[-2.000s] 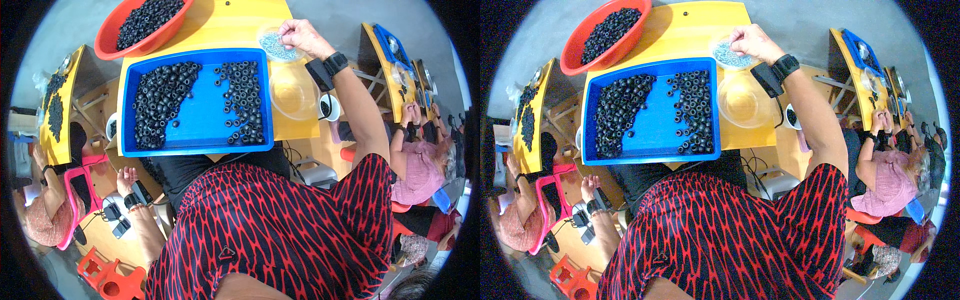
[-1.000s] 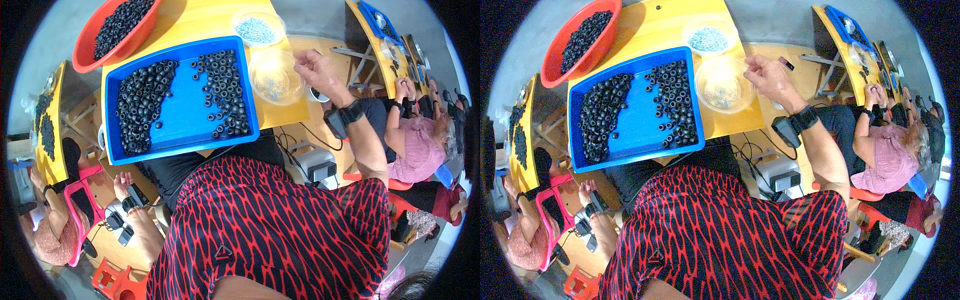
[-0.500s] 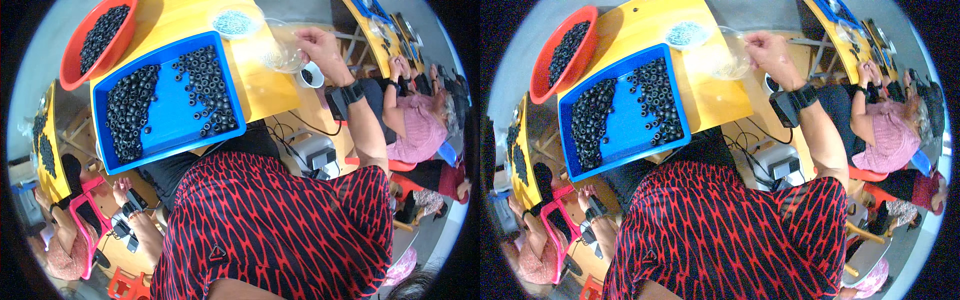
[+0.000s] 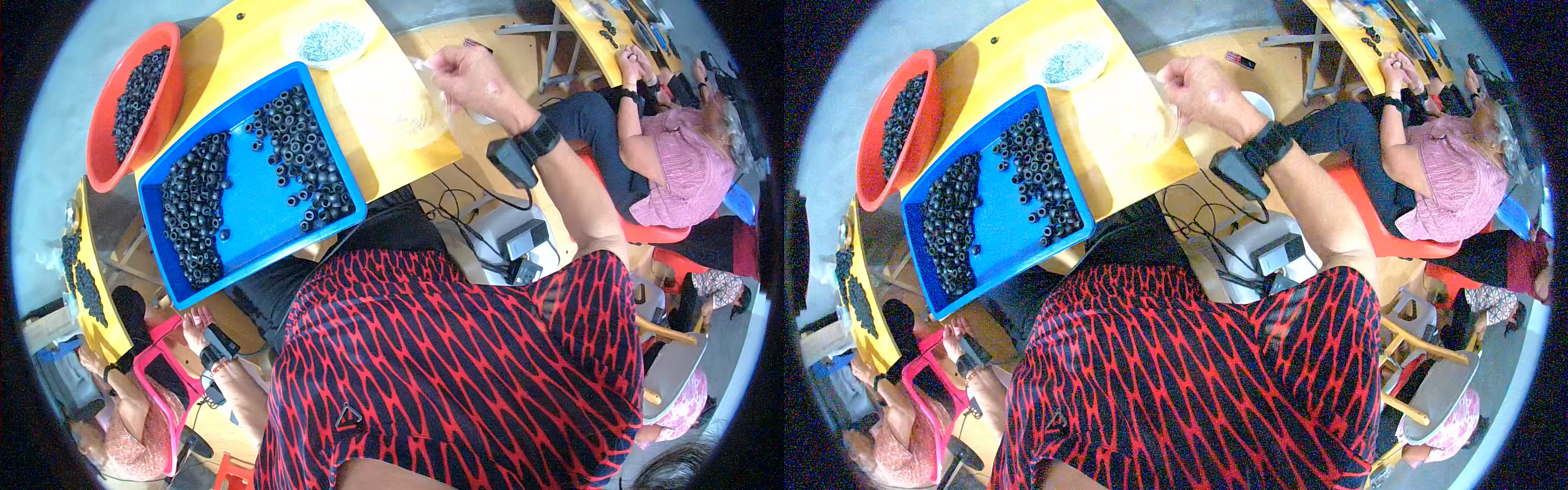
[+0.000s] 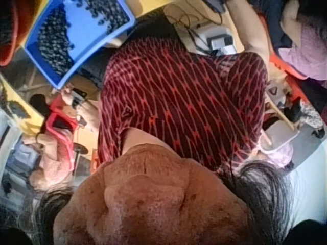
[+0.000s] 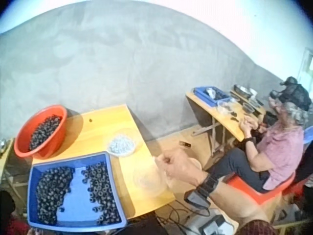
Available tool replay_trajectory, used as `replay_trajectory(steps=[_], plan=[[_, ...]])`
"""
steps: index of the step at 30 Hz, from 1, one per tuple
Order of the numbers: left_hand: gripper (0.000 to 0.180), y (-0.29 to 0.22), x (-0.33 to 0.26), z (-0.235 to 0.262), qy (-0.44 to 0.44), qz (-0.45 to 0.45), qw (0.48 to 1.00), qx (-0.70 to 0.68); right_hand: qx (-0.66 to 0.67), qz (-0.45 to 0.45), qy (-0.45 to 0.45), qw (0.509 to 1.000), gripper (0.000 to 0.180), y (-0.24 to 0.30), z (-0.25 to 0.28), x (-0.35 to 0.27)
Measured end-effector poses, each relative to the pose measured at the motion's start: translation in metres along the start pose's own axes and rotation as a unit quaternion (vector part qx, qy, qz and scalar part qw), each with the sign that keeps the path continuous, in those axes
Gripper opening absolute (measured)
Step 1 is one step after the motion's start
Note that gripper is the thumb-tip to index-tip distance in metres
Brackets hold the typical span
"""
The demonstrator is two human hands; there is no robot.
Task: Assembling small black plastic rings with white pins in a manufacturing environment.
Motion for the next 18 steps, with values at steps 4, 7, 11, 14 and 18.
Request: replay_trajectory(steps=[4, 7, 11, 14, 18], plan=[[0.032, -0.006, -0.022, -0.017, -0.041, 0.064, 0.996, -0.048, 0.024, -0.002, -0.022, 0.999, 0.011, 0.002, -0.003, -0.001], [0.018, -0.009, -0.027, -0.02, -0.008, -0.001, 1.0, -0.003, 0.014, -0.029, 0.023, 0.999, 0.011, -0.004, -0.018, -0.004], [0.014, -0.008, -0.037, -0.019, -0.033, 0.039, 0.999, -0.011, -0.038, -0.011, -0.035, 0.999, 0.012, 0.008, -0.004, 0.005], [0.014, -0.007, -0.024, -0.01, 0.051, 0.048, 0.998, 0.001, -0.04, -0.006, 0.022, 0.999, 0.014, 0.008, -0.021, 0.007], [0.019, -0.016, -0.048, -0.029, -0.002, 0.028, 0.998, 0.047, -0.052, -0.008, 0.019, 0.998, 0.011, 0.02, -0.018, 0.01]])
Point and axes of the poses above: each hand's wrist, its own x-axis towards the middle knuckle, its own z-axis out of the back of the hand, y = z × x, the point moved 8 cm from there along x, towards the middle knuckle, and after that the axes turned 9 degrees about x, right-handed, at the moved point
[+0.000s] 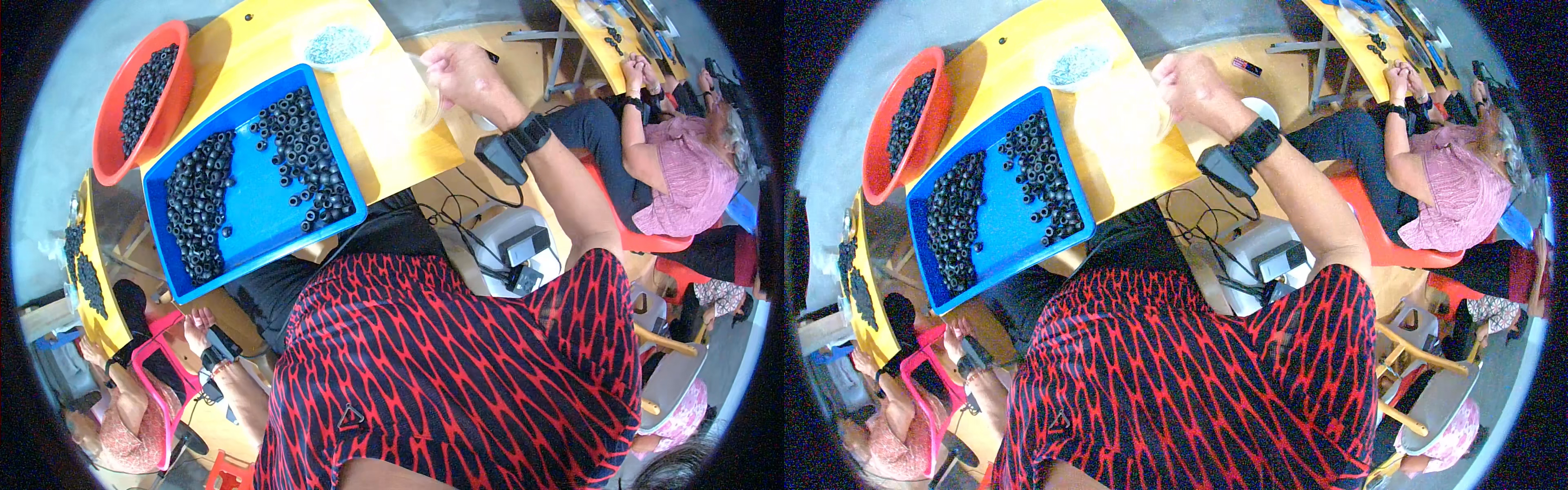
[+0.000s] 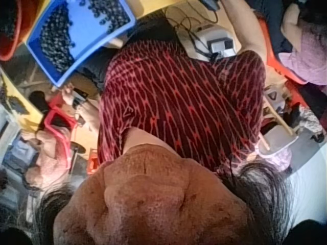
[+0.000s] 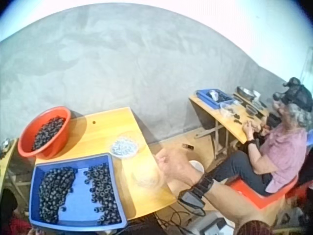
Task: Assembling small black plastic rings with white pins in a manufacturing environment.
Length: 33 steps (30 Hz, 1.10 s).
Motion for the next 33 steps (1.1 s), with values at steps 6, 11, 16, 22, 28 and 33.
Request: replay_trajectory(steps=[6, 11, 16, 22, 28, 33], plan=[[0.022, -0.077, -0.015, -0.005, 0.098, -0.241, 0.964, -0.05, 0.065, 0.045, 0.022, 0.997, 0.022, -0.009, -0.006, -0.001], [0.023, -0.145, -0.158, -0.101, -0.063, -0.453, 0.887, 0.06, 0.132, 0.04, -0.003, 0.991, 0.027, -0.011, 0.019, -0.012], [0.024, -0.144, -0.229, -0.2, 0.107, -0.531, 0.815, 0.208, 0.182, -0.034, -0.14, 0.973, 0.034, -0.131, 0.071, -0.02], [0.019, -0.105, -0.26, -0.282, 0.244, -0.52, 0.75, 0.328, -0.076, -0.065, -0.216, 0.971, 0.03, -0.317, -0.009, -0.062], [0.018, -0.087, -0.244, -0.289, 0.223, -0.502, 0.748, 0.371, -0.172, -0.196, 0.191, 0.946, 0.03, -0.42, -0.214, -0.119], [0.017, -0.082, -0.244, -0.295, 0.201, -0.485, 0.743, 0.414, -0.067, -0.259, 0.268, 0.925, 0.025, -0.472, -0.384, -0.186]])
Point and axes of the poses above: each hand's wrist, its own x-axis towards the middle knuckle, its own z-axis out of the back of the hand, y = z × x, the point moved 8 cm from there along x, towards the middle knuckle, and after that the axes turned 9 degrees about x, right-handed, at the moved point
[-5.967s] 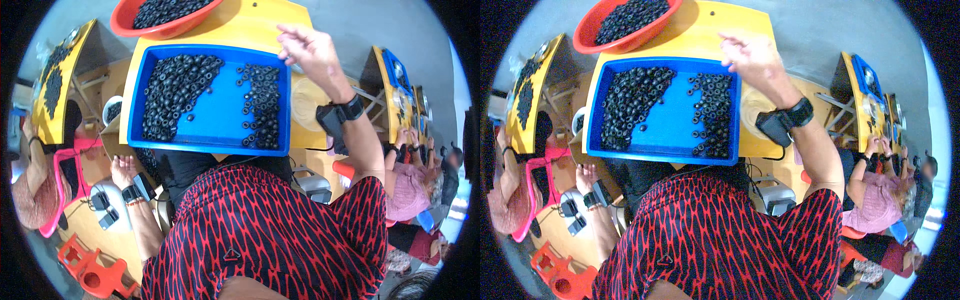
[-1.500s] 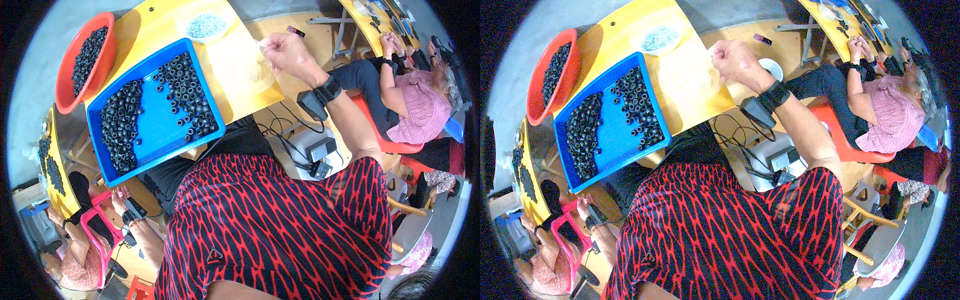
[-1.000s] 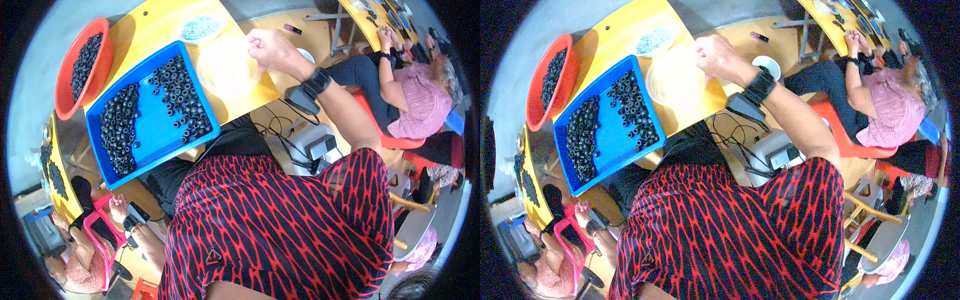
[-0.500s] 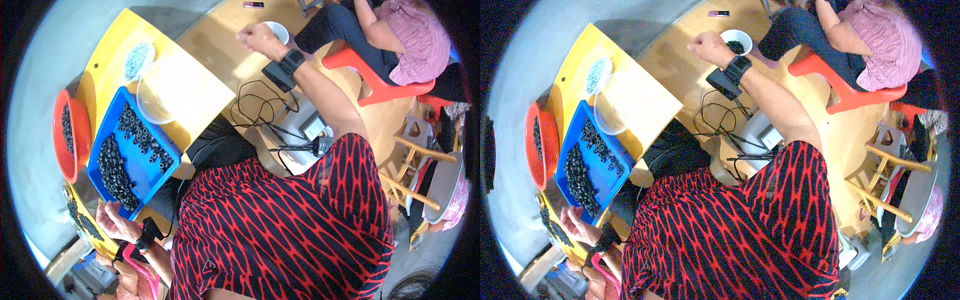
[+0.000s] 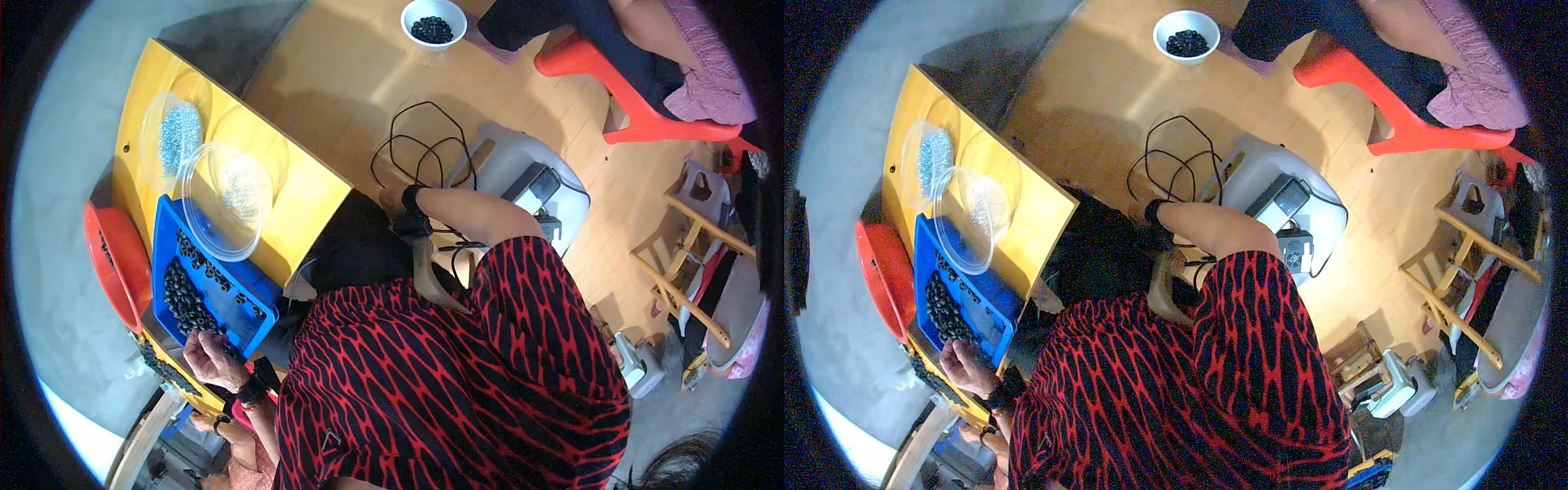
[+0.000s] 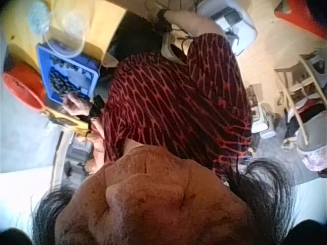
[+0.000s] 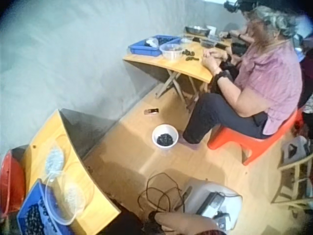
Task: Assembling small black plastic rings with white pins in a manufacturing environment.
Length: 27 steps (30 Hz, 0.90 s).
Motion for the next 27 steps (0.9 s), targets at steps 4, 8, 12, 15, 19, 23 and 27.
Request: replay_trajectory(steps=[4, 8, 12, 15, 19, 23, 27], plan=[[0.018, -0.003, -0.006, 0.004, -0.004, -0.003, 1.0, 0.03, 0.002, 0.075, 0.054, 0.996, 0.022, 0.078, 0.075, -0.066], [0.019, -0.007, -0.003, -0.006, 0.033, -0.019, 0.998, 0.052, 0.036, 0.027, 0.137, 0.99, 0.022, 0.046, 0.054, -0.06], [0.021, -0.009, -0.004, -0.003, 0.031, 0.006, 0.996, 0.085, -0.043, 0.037, 0.054, 0.997, 0.021, 0.093, 0.111, -0.113], [0.021, -0.005, -0.005, 0.001, 0.041, 0.001, 0.996, 0.079, 0.018, 0.027, 0.124, 0.992, 0.022, 0.092, 0.102, -0.109], [0.019, -0.006, -0.005, -0.007, 0.051, 0.021, 0.997, 0.06, -0.142, 0.124, 0.039, 0.981, 0.029, 0.058, 0.064, -0.073], [0.019, -0.003, -0.006, -0.004, 0.052, 0.022, 0.997, 0.043, 0.022, 0.061, 0.005, 0.998, 0.027, 0.075, 0.135, -0.085], [0.021, 0.006, -0.004, -0.001, 0.079, 0.053, 0.991, 0.091, 0.173, -0.019, -0.206, 0.963, 0.028, 0.042, 0.267, -0.079]])
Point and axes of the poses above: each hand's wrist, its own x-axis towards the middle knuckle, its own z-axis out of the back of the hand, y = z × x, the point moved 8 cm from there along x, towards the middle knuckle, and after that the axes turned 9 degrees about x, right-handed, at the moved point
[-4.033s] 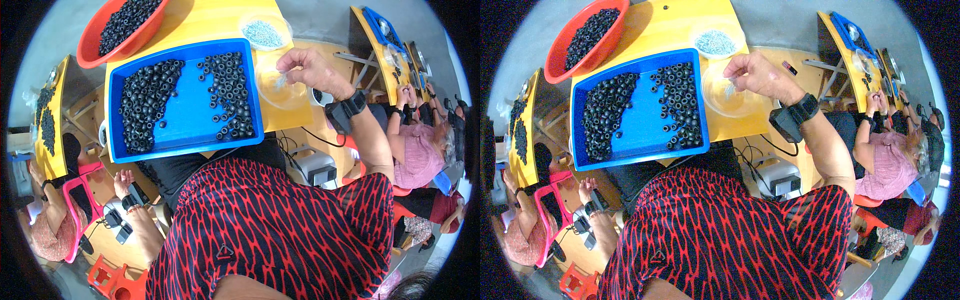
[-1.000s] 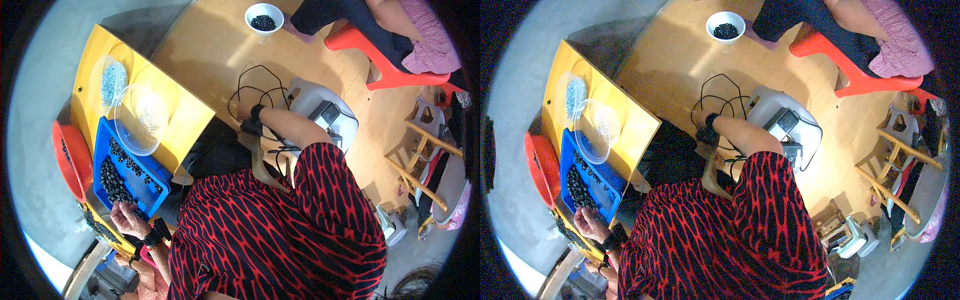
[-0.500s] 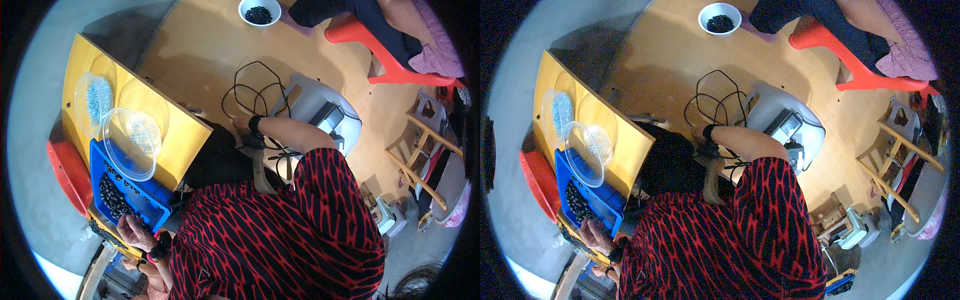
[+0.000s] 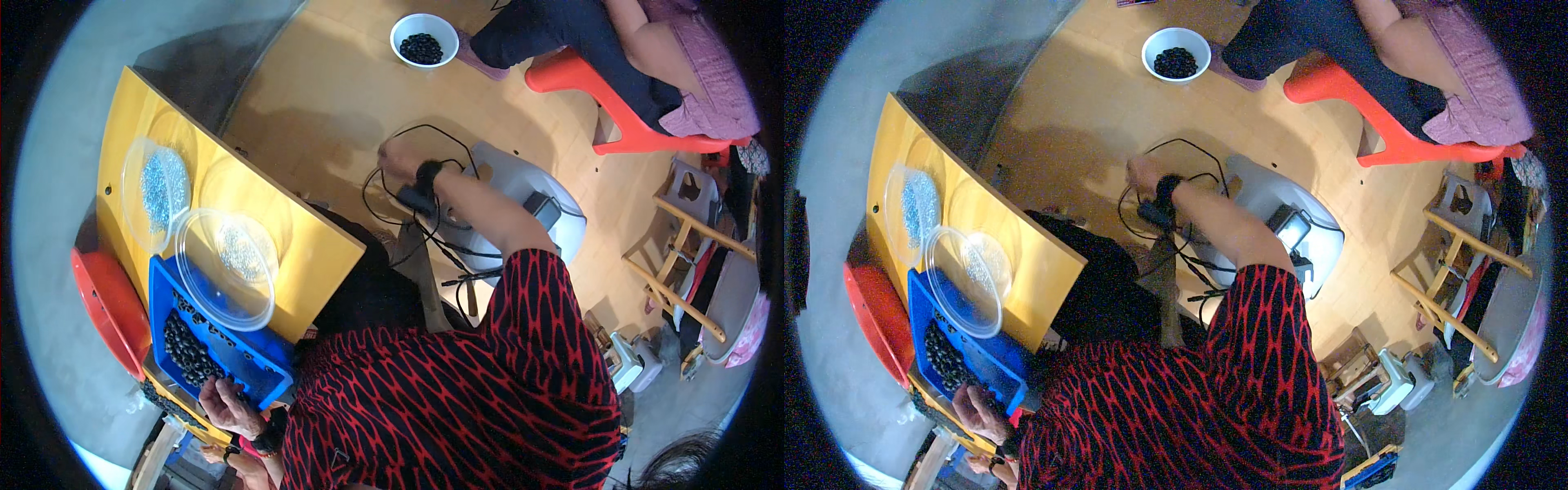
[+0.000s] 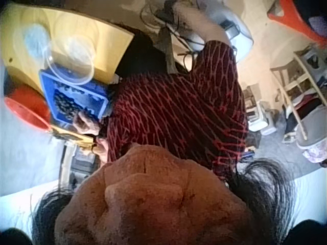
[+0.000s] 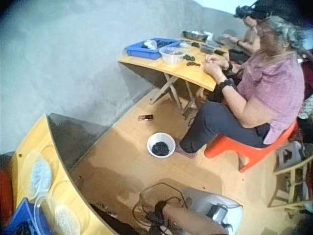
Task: Assembling small black plastic rings with white pins in a manufacturing environment.
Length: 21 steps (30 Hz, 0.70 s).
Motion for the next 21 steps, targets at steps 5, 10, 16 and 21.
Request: replay_trajectory(steps=[5, 10, 16, 21], plan=[[0.02, -0.013, 0.001, -0.011, -0.002, 0.034, 0.999, 0.017, -0.023, 0.052, -0.228, 0.972, 0.021, -0.044, 0.099, 0.073], [0.021, 0.002, -0.004, 0.002, 0.037, 0.076, 0.991, 0.102, -0.095, -0.072, -0.075, 0.99, 0.041, -0.069, 0.101, 0.136], [0.025, 0.007, -0.001, -0.001, 0.041, 0.12, 0.986, 0.109, -0.165, -0.01, -0.146, 0.975, 0.05, -0.093, 0.097, 0.162], [0.026, -0.013, 0.006, -0.005, 0.05, 0.038, 0.979, 0.195, -0.325, 0.031, -0.169, 0.93, 0.041, -0.08, 0.096, 0.175]])
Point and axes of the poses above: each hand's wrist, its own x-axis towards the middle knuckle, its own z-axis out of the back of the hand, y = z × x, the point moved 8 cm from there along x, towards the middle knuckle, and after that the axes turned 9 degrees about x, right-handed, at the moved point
